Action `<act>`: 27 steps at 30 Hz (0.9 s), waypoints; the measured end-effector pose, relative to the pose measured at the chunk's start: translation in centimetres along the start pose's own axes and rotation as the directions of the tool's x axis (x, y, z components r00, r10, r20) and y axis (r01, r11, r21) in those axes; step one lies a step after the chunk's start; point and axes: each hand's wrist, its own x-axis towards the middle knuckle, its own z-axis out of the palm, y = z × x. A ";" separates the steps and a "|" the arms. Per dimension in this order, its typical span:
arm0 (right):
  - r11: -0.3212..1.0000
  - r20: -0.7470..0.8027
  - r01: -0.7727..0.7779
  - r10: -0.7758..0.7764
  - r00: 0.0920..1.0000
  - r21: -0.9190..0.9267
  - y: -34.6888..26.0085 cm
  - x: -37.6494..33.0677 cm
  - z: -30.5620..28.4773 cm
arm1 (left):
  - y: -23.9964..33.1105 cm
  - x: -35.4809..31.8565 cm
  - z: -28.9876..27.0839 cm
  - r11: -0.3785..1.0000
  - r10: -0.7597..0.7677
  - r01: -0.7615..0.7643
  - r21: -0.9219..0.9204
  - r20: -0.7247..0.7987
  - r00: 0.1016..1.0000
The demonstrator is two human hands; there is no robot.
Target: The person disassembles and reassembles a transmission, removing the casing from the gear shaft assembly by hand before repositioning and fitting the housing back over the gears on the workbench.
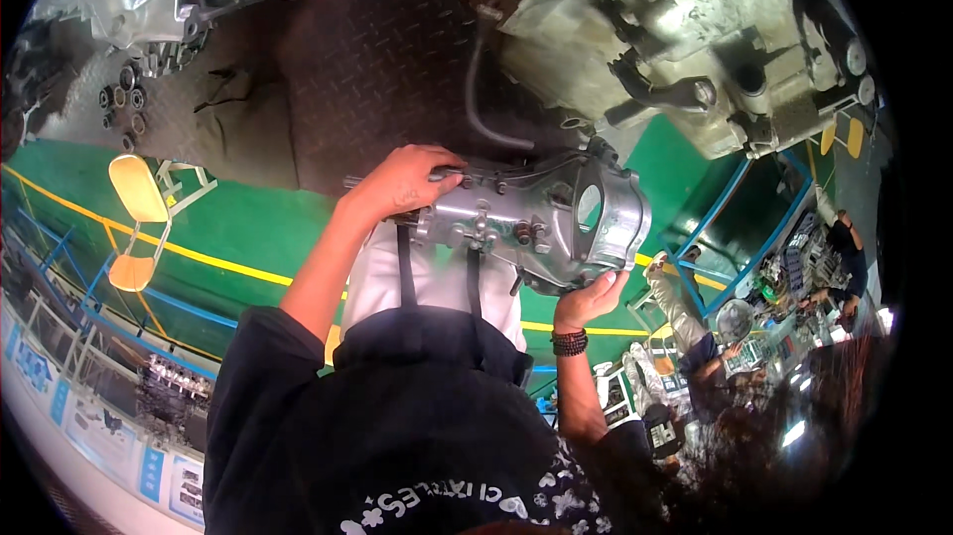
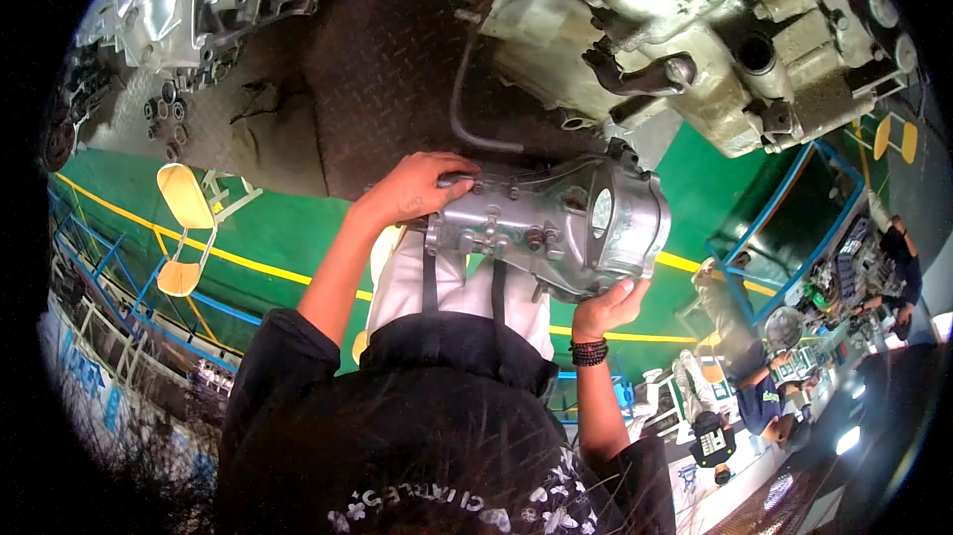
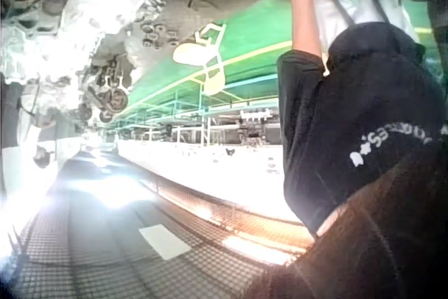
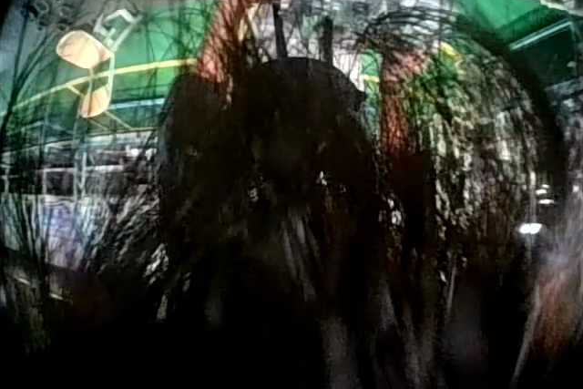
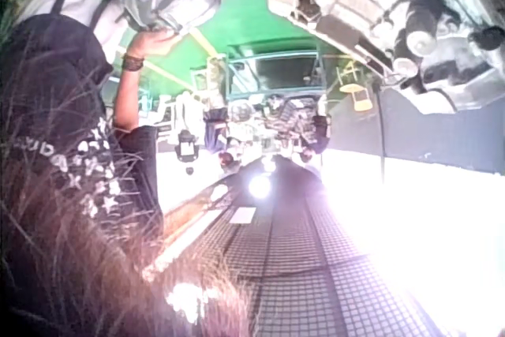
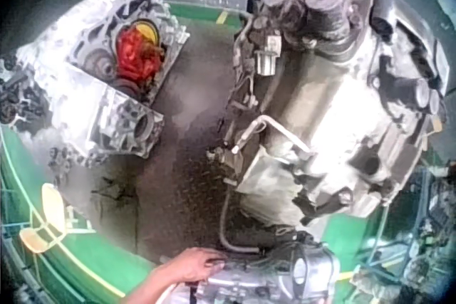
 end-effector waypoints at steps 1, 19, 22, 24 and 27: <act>1.000 0.040 -0.018 0.018 0.999 -0.015 0.8 -0.1 -0.4 | 0.0 0.1 -0.2 1.000 -0.006 0.006 -0.002 0.032 0.999; 0.794 0.443 -0.572 0.445 0.779 0.208 2.0 2.3 -3.6 | -6.6 -4.8 4.8 0.967 -0.143 0.253 -0.037 -0.898 0.416; 0.880 0.387 -0.469 0.407 0.828 0.077 2.0 2.1 -3.4 | -7.9 -4.6 5.1 0.874 -0.466 0.152 -0.461 -0.708 0.531; 0.891 0.313 -0.448 0.406 0.859 0.073 2.0 1.9 -3.4 | -8.2 -4.5 5.5 0.886 -0.441 0.119 -0.448 -0.735 0.516; 0.871 0.325 -0.475 0.417 0.849 0.123 1.3 2.1 -2.8 | -9.6 -5.0 5.5 0.838 -0.546 0.268 -0.476 -0.753 0.367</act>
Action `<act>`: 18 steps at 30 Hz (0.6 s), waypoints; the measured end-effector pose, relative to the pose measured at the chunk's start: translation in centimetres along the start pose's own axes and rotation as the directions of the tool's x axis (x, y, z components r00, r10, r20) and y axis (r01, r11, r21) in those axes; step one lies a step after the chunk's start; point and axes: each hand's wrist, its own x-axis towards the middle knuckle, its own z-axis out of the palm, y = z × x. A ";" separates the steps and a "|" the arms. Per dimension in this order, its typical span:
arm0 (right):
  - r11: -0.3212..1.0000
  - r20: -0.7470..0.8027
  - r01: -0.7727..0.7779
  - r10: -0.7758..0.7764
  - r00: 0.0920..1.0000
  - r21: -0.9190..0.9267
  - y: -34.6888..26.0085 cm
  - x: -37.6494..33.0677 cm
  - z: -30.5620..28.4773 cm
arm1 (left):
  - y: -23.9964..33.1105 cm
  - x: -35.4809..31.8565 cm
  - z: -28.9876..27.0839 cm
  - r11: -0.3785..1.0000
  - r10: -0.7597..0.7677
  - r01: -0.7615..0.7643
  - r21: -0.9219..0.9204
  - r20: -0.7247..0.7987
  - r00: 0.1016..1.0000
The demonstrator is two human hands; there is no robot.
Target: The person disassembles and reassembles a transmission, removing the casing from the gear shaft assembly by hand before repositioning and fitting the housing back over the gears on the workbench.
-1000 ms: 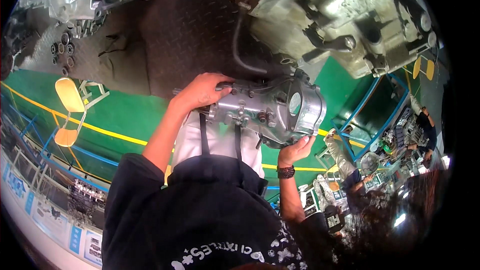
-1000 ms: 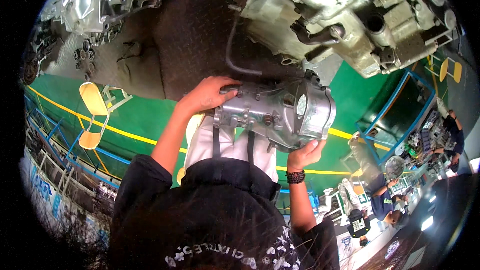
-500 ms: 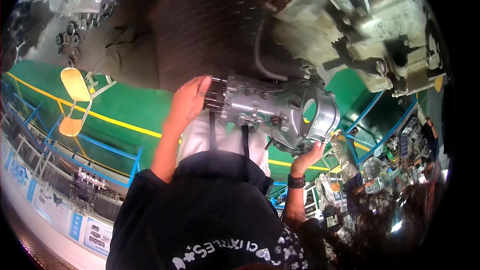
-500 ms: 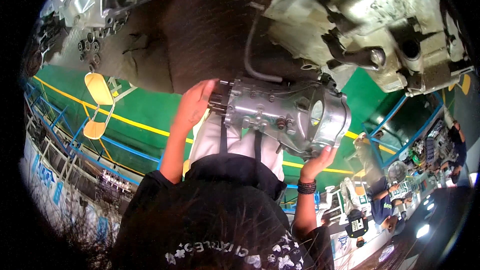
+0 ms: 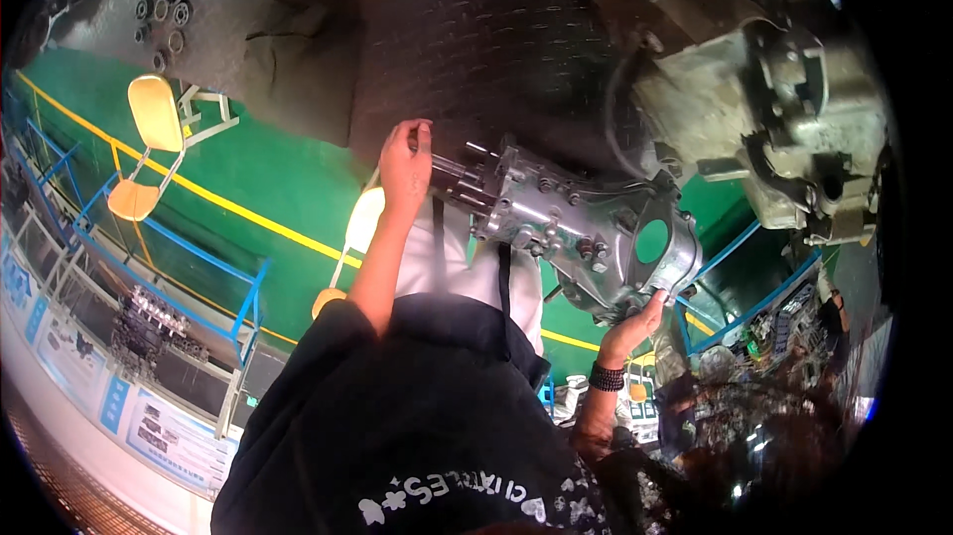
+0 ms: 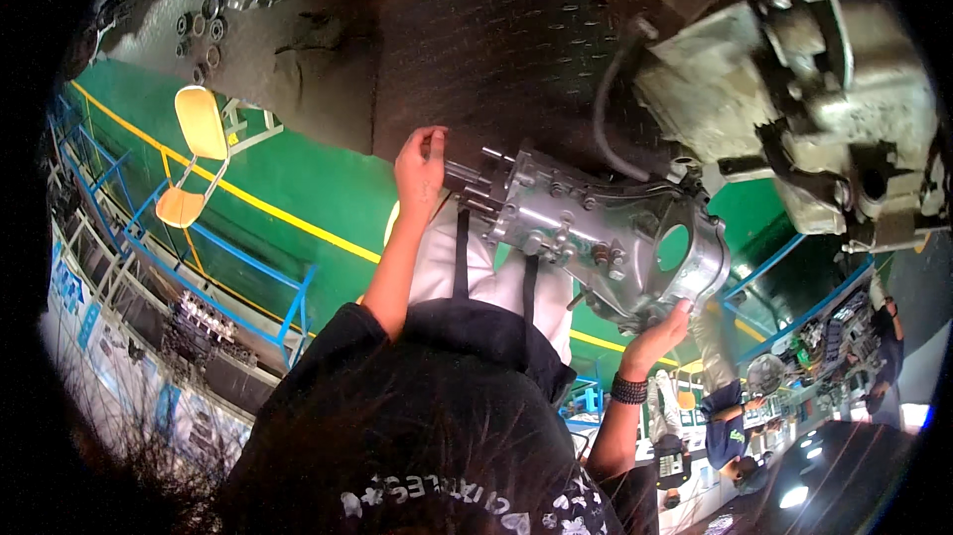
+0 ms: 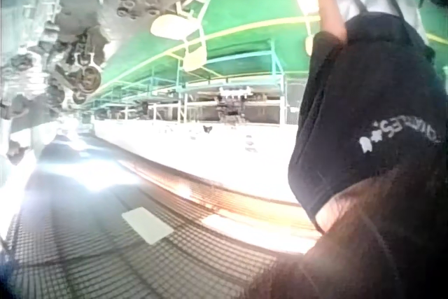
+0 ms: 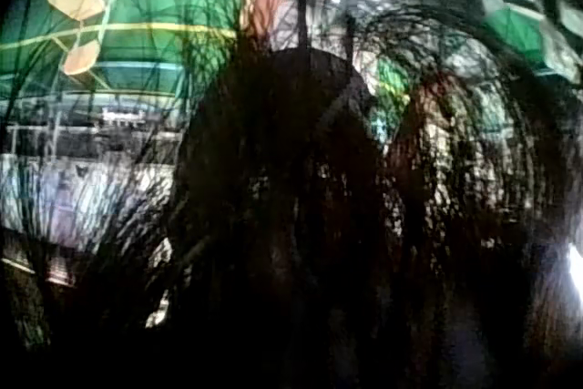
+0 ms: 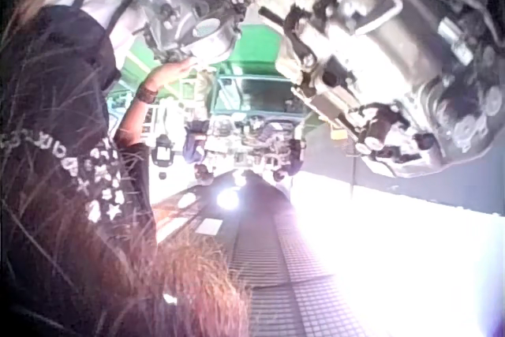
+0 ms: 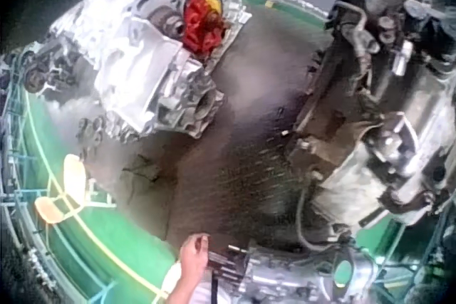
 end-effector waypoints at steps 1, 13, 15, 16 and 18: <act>0.999 -0.033 0.049 -0.049 0.998 0.001 -0.6 -0.2 0.7 | -1.0 0.4 -0.3 1.000 -0.014 0.014 -0.001 -0.007 1.000; 0.969 -0.098 0.222 -0.233 0.968 -0.109 1.0 0.8 0.9 | -4.4 -2.7 -1.2 0.452 -0.165 0.396 -0.799 0.362 0.918; 0.810 0.057 0.470 -0.483 0.874 -0.351 1.4 1.2 -0.1 | -5.1 -2.7 -0.4 0.491 -0.171 0.397 -0.776 0.361 0.917; 0.880 -0.027 0.398 -0.418 0.908 -0.258 0.6 1.1 0.5 | -5.3 -2.9 -0.1 0.444 -0.173 0.422 -0.791 0.386 0.906; 0.916 -0.113 0.338 -0.367 0.923 -0.215 -0.3 0.8 1.5 | -5.3 -3.2 0.4 0.383 -0.198 0.460 -0.801 0.416 0.888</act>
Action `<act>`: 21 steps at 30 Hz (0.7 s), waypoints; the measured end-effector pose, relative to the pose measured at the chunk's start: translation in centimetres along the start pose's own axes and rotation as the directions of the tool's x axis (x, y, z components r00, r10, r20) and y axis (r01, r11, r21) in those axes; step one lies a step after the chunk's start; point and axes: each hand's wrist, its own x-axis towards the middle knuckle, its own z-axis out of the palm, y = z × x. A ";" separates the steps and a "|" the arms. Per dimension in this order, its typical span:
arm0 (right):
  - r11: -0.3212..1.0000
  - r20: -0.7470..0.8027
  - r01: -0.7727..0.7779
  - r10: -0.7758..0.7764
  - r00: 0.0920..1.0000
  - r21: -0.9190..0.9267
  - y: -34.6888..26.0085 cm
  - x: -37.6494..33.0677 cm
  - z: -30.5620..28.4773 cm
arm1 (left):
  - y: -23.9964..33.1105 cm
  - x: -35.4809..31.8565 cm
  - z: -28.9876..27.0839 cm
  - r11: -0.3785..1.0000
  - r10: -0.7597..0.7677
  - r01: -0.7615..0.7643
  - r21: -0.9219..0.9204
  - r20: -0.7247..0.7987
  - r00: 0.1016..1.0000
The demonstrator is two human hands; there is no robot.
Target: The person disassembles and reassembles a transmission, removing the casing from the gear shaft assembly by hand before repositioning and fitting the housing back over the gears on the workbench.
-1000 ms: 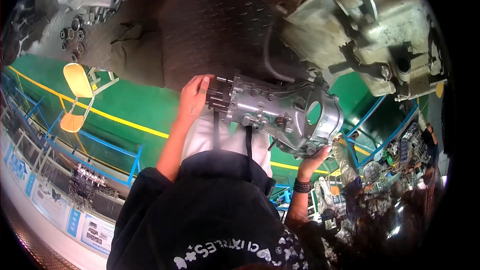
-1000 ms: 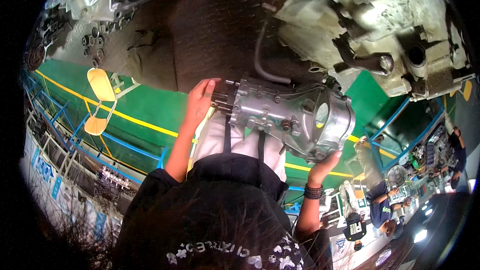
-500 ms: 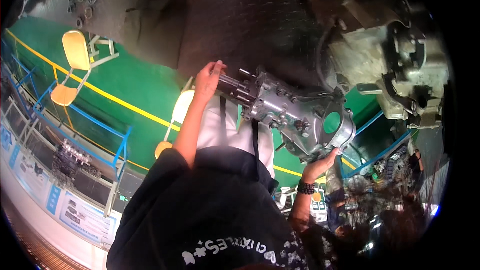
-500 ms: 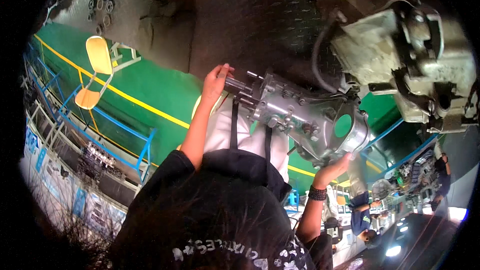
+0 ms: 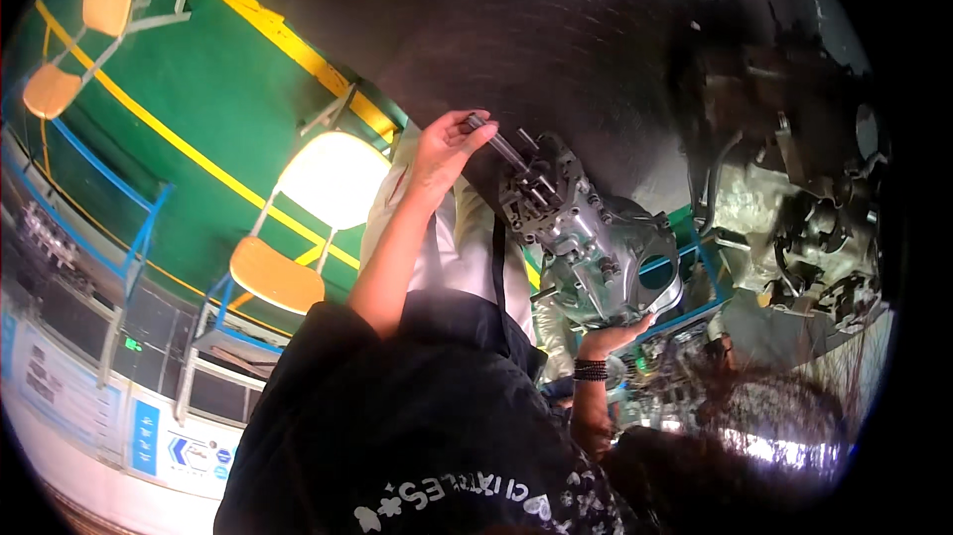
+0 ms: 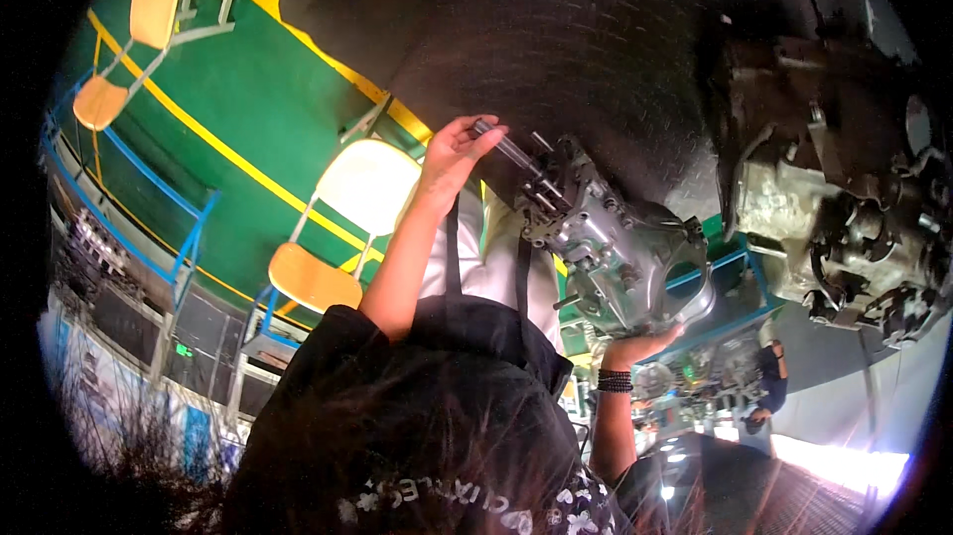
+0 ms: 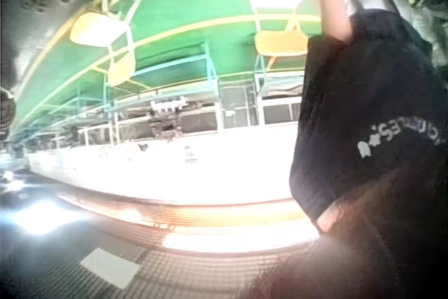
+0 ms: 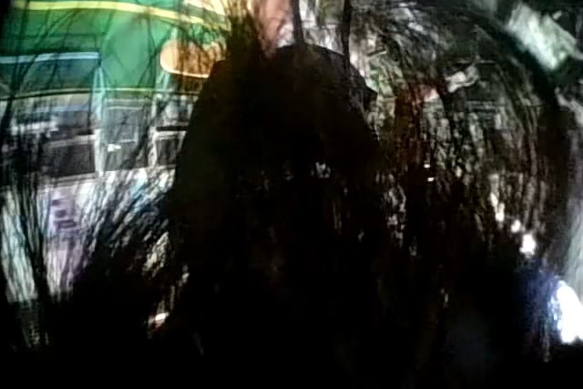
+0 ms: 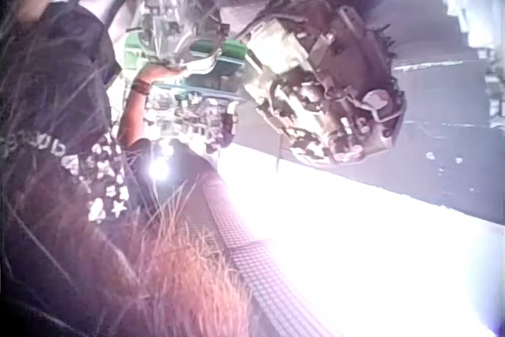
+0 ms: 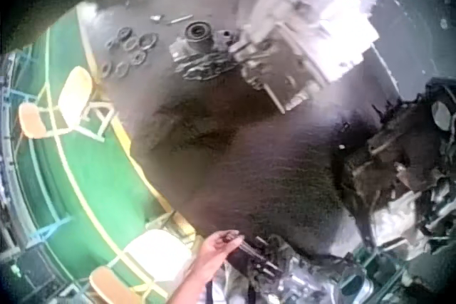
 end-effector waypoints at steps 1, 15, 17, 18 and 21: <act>1.000 0.011 0.022 -0.022 1.000 -0.007 -0.4 -0.2 0.4 | -0.4 -0.1 0.1 1.000 0.005 -0.005 -0.023 -0.008 1.000; 0.930 0.196 -0.177 0.117 0.974 0.322 -0.9 0.9 0.6 | -9.5 -4.9 -0.2 0.863 0.457 -0.477 0.164 0.147 0.877; 0.900 0.231 -0.194 0.108 0.967 0.389 -0.4 2.0 -0.4 | -10.7 -6.0 0.3 0.855 0.491 -0.507 0.109 0.144 0.859; 0.914 0.238 -0.183 0.099 0.966 0.362 -1.2 0.6 0.5 | -11.3 -6.1 0.1 0.833 0.525 -0.540 0.115 0.140 0.840; 0.933 0.248 -0.123 0.038 0.968 0.339 -2.1 -1.5 1.6 | -12.3 -6.5 0.3 0.785 0.602 -0.610 0.110 0.099 0.792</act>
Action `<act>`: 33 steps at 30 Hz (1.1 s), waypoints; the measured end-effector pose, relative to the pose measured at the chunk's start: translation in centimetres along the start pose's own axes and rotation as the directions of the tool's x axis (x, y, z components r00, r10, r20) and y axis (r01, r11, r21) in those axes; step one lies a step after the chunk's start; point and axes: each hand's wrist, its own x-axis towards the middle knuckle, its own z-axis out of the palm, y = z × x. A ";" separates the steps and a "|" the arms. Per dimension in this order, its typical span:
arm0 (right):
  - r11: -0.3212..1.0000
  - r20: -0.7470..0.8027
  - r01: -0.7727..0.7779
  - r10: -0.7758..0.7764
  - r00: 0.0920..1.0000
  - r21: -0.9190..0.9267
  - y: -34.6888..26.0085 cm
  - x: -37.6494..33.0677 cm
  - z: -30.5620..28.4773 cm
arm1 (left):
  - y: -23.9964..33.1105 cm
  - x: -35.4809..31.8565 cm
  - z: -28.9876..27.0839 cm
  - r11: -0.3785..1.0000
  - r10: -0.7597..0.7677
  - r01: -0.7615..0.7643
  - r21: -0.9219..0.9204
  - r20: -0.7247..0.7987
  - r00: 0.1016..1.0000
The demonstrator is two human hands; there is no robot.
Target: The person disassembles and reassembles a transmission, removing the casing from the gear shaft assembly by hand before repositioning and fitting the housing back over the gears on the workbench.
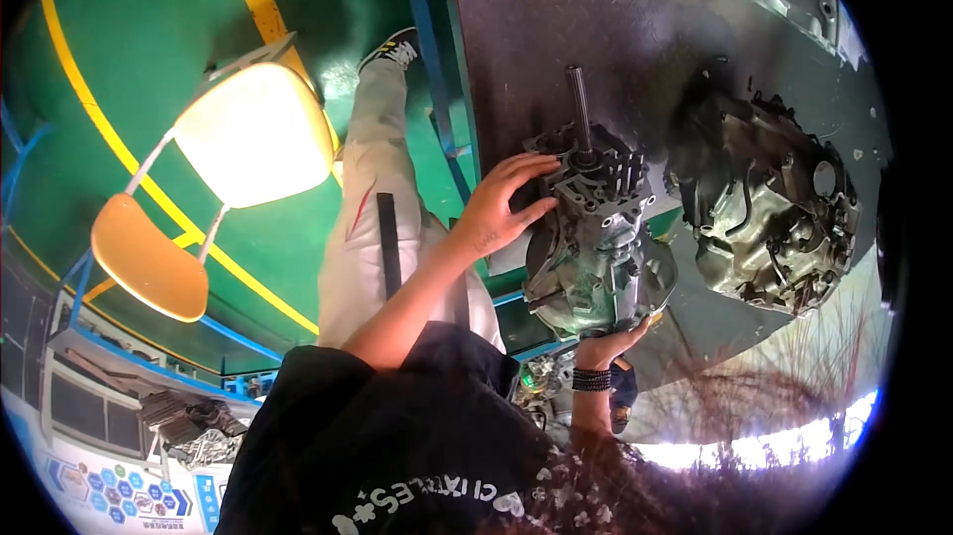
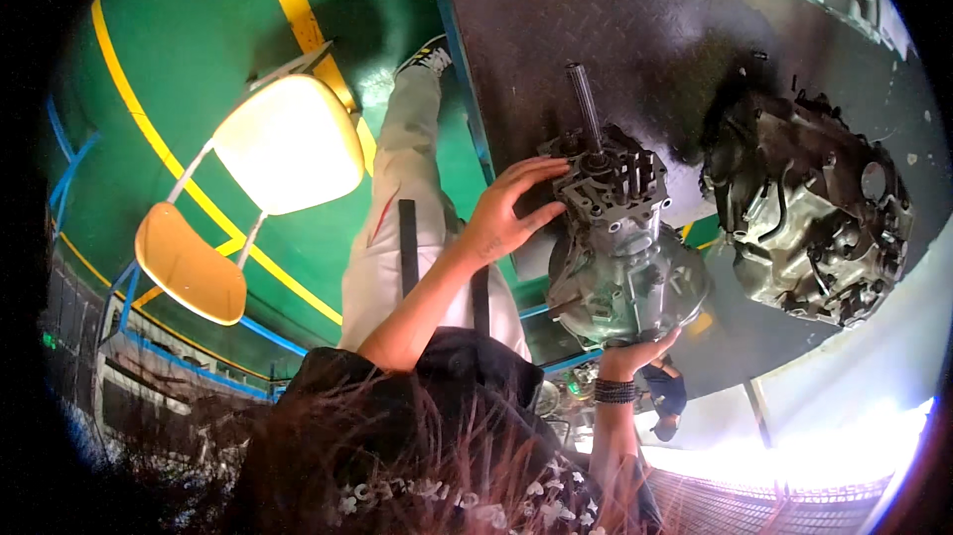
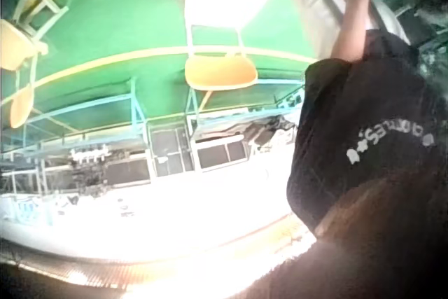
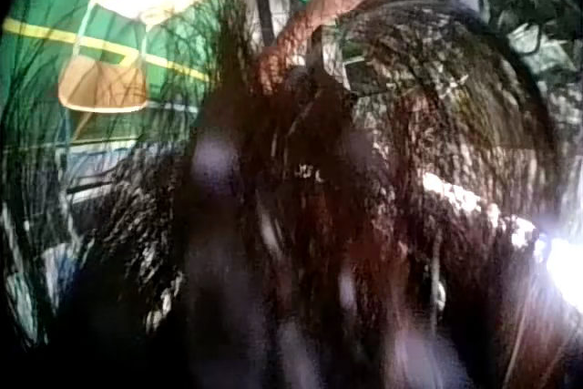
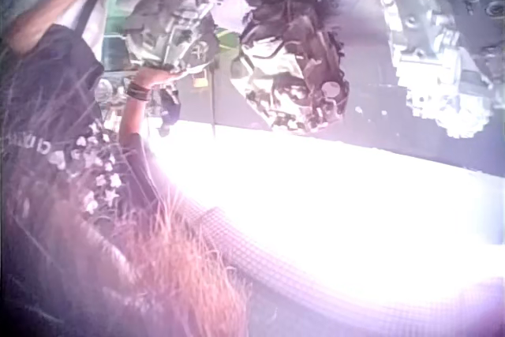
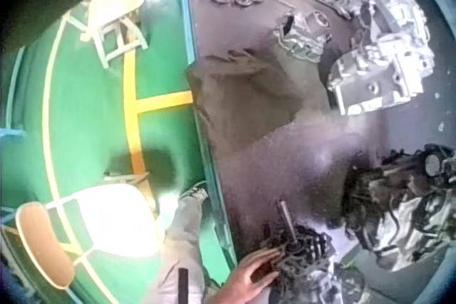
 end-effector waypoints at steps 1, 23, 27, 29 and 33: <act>1.000 0.018 0.024 -0.024 1.000 -0.001 0.0 0.0 0.1 | 0.0 -0.2 0.3 0.999 0.038 -0.037 0.017 -0.037 0.999; 0.842 0.174 0.314 -0.263 0.949 -0.439 1.4 0.7 -6.5 | 2.1 -1.2 3.6 0.933 0.271 -0.219 0.286 -0.160 0.949; 0.803 -0.040 0.280 -0.352 0.935 -0.526 1.5 0.1 -4.0 | 1.5 -1.2 3.3 0.931 0.274 -0.210 0.298 -0.190 0.943; 0.897 -0.064 0.245 -0.287 0.956 -0.369 0.5 -0.7 -2.9 | 2.0 -1.3 3.5 0.928 0.273 -0.209 0.309 -0.178 0.946; 0.781 0.096 0.373 -0.379 0.921 -0.501 1.4 2.0 -9.3 | 2.6 -1.2 3.5 0.916 0.281 -0.209 0.343 -0.176 0.943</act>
